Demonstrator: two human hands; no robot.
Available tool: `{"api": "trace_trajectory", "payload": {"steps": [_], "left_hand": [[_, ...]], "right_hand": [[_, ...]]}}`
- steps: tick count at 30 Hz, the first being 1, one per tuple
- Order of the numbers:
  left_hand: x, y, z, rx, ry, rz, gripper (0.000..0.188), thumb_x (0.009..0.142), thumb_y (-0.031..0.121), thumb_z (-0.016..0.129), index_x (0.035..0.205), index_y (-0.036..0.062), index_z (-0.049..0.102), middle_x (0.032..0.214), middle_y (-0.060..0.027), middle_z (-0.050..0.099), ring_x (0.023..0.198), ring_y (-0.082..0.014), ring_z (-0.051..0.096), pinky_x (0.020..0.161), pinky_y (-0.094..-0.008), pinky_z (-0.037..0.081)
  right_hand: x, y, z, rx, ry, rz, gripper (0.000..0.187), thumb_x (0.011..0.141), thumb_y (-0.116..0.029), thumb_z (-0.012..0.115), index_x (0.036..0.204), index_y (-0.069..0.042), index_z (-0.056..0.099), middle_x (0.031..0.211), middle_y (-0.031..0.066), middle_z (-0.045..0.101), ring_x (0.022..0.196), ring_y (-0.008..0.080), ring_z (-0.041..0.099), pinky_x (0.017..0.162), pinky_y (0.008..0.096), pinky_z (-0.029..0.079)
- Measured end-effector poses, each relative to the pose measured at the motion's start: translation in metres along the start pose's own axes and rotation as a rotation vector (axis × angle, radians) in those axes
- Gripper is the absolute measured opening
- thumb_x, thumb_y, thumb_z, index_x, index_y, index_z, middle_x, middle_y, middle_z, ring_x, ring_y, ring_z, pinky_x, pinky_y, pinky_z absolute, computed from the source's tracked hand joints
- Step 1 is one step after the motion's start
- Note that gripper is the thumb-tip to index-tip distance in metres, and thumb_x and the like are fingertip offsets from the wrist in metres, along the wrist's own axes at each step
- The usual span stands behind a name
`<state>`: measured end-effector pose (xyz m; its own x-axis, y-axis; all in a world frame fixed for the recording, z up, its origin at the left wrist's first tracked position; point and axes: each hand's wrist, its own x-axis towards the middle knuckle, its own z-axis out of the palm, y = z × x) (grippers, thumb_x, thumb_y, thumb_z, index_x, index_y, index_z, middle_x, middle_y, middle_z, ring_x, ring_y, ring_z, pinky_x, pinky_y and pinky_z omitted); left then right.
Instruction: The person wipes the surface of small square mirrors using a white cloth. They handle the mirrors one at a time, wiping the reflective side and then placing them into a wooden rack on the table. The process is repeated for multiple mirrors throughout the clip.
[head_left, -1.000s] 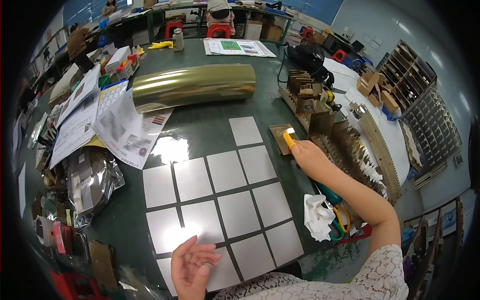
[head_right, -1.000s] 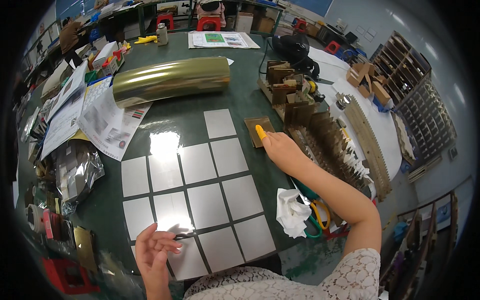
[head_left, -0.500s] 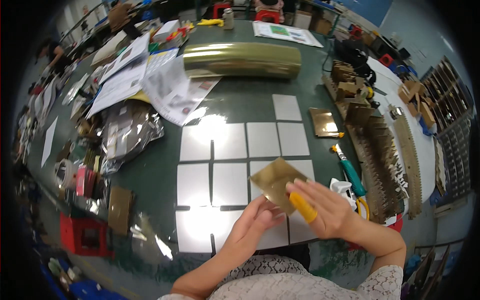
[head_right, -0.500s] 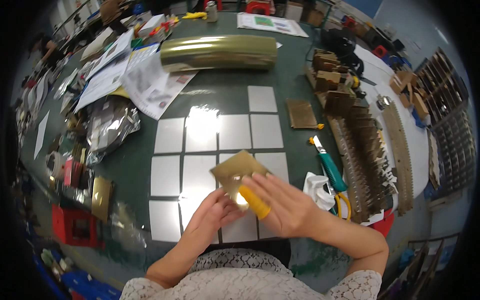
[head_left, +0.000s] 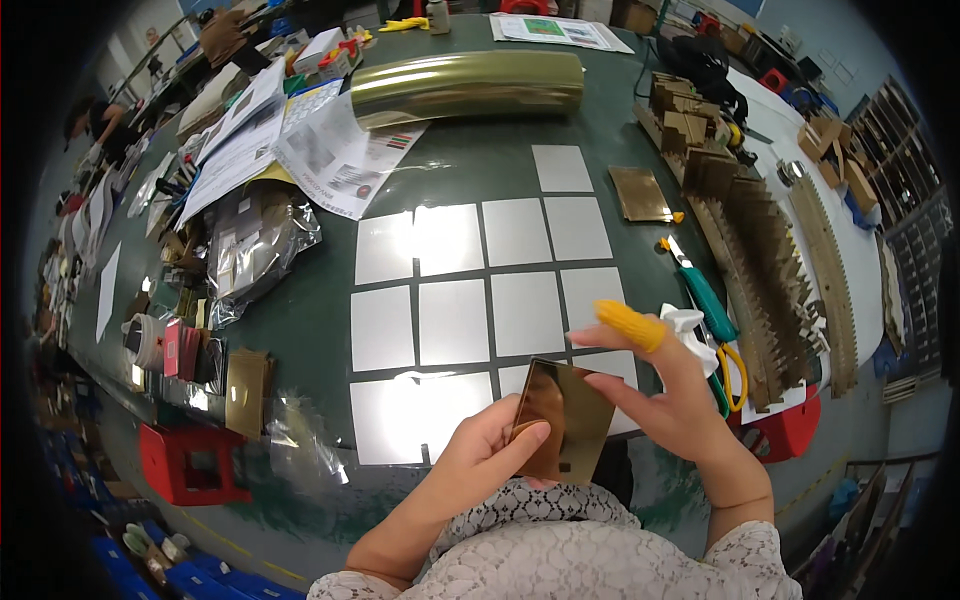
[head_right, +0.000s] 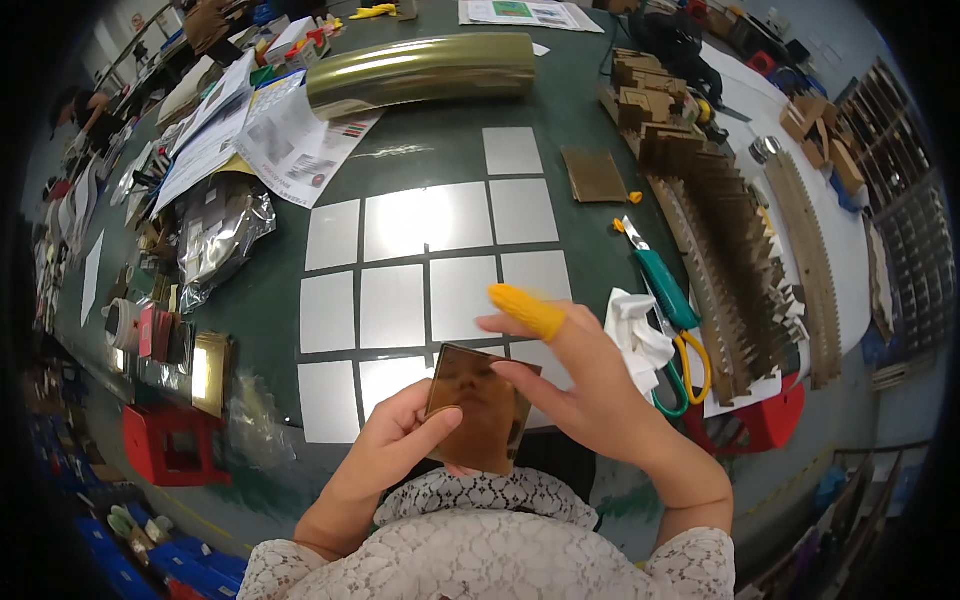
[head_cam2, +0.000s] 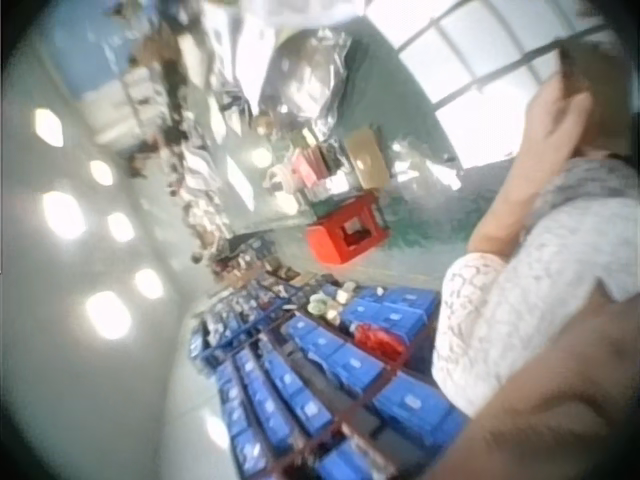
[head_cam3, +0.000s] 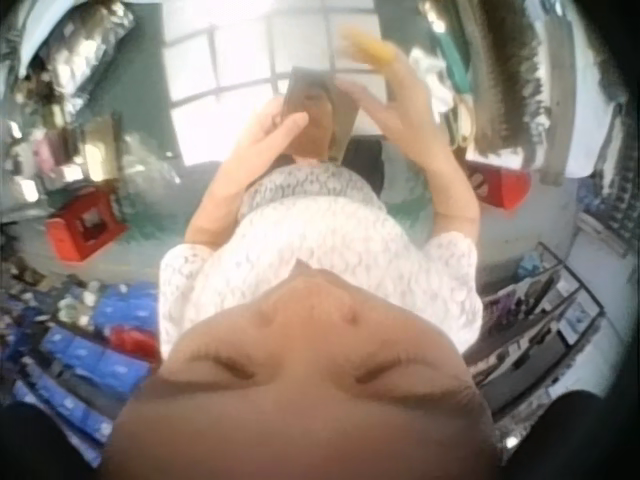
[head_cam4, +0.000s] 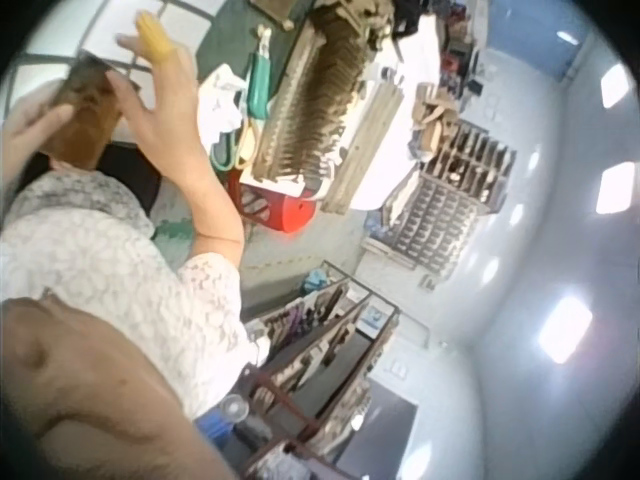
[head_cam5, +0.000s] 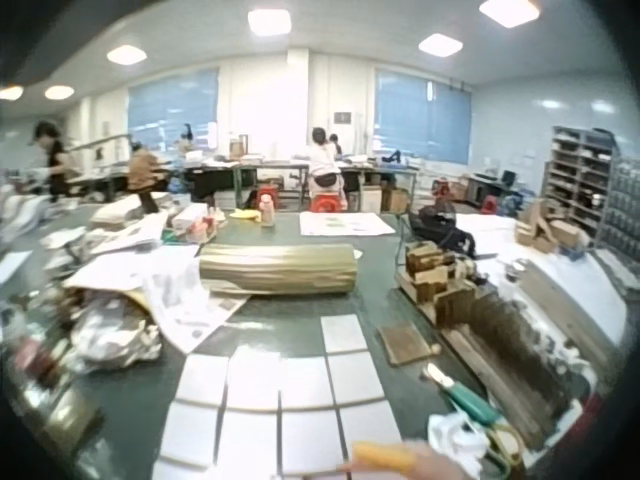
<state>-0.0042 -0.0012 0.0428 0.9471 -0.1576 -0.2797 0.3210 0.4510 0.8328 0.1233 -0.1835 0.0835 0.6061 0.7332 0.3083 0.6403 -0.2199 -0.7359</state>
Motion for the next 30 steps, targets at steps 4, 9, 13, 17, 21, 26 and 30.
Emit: {"api": "trace_trajectory", "payload": {"steps": [4,9,13,17,21,26,30], "left_hand": [[-0.002,-0.001,0.0,0.084,-0.044,-0.024,0.021,0.101,0.016,0.049,0.112,-0.0019,0.052,0.081,-0.0055,0.065,0.062,-0.009,0.063,0.054,-0.0207,0.052],[-0.004,0.001,0.004,0.113,-0.021,-0.062,0.021,0.1,0.017,0.05,0.112,-0.0007,0.052,0.08,-0.0046,0.064,0.06,-0.0071,0.061,0.051,-0.0195,0.049],[-0.005,0.001,0.004,0.093,-0.015,-0.07,0.021,0.1,0.017,0.05,0.113,0.0002,0.053,0.08,-0.0037,0.064,0.058,-0.0064,0.06,0.05,-0.019,0.047],[-0.004,0.002,0.004,0.06,-0.017,-0.076,0.022,0.1,0.017,0.052,0.115,0.0003,0.053,0.081,-0.0032,0.064,0.057,-0.006,0.059,0.05,-0.0187,0.046],[-0.003,-0.002,0.002,0.075,-0.023,-0.073,0.023,0.098,0.015,0.055,0.116,0.0002,0.053,0.08,-0.0034,0.063,0.057,-0.006,0.059,0.05,-0.0183,0.046],[-0.002,-0.006,-0.002,0.048,0.026,-0.017,0.024,0.097,0.013,0.056,0.117,-0.0008,0.052,0.081,-0.0038,0.064,0.057,-0.0065,0.059,0.049,-0.0184,0.047],[-0.002,-0.001,-0.007,0.009,0.086,0.044,0.025,0.097,0.013,0.056,0.117,-0.002,0.052,0.081,-0.0037,0.063,0.057,-0.0076,0.06,0.049,-0.0194,0.049]], "right_hand": [[0.003,-0.002,0.007,-0.004,-0.07,0.011,0.051,0.084,-0.005,0.07,0.131,-0.004,0.05,0.115,0.0041,0.068,0.107,0.0213,0.059,0.097,0.035,0.039],[0.004,0.003,0.01,-0.052,-0.093,-0.067,0.048,0.083,-0.005,0.07,0.129,-0.005,0.054,0.114,0.0022,0.069,0.099,0.0229,0.058,0.09,0.0339,0.04],[0.003,0.006,0.013,-0.08,-0.077,-0.12,0.041,0.082,-0.006,0.072,0.122,-0.008,0.061,0.108,0.0023,0.068,0.094,0.0229,0.058,0.086,0.0335,0.041],[0.002,0.007,0.019,-0.131,-0.016,-0.204,0.032,0.08,-0.005,0.073,0.111,-0.008,0.066,0.1,0.0045,0.065,0.09,0.0237,0.058,0.08,0.0347,0.043],[0.005,0.01,0.024,-0.107,0.032,-0.277,0.028,0.078,-0.003,0.074,0.105,-0.002,0.064,0.095,0.0081,0.064,0.087,0.0262,0.059,0.074,0.0356,0.046],[0.003,0.006,0.036,-0.123,0.091,-0.261,0.021,0.078,-0.003,0.074,0.098,-0.007,0.067,0.093,0.0043,0.064,0.088,0.0242,0.057,0.077,0.0322,0.045],[-0.01,-0.005,0.038,-0.189,0.12,-0.334,0.028,0.075,0.0,0.075,0.101,-0.004,0.065,0.093,0.0038,0.065,0.085,0.0237,0.055,0.075,0.0317,0.044]]}}
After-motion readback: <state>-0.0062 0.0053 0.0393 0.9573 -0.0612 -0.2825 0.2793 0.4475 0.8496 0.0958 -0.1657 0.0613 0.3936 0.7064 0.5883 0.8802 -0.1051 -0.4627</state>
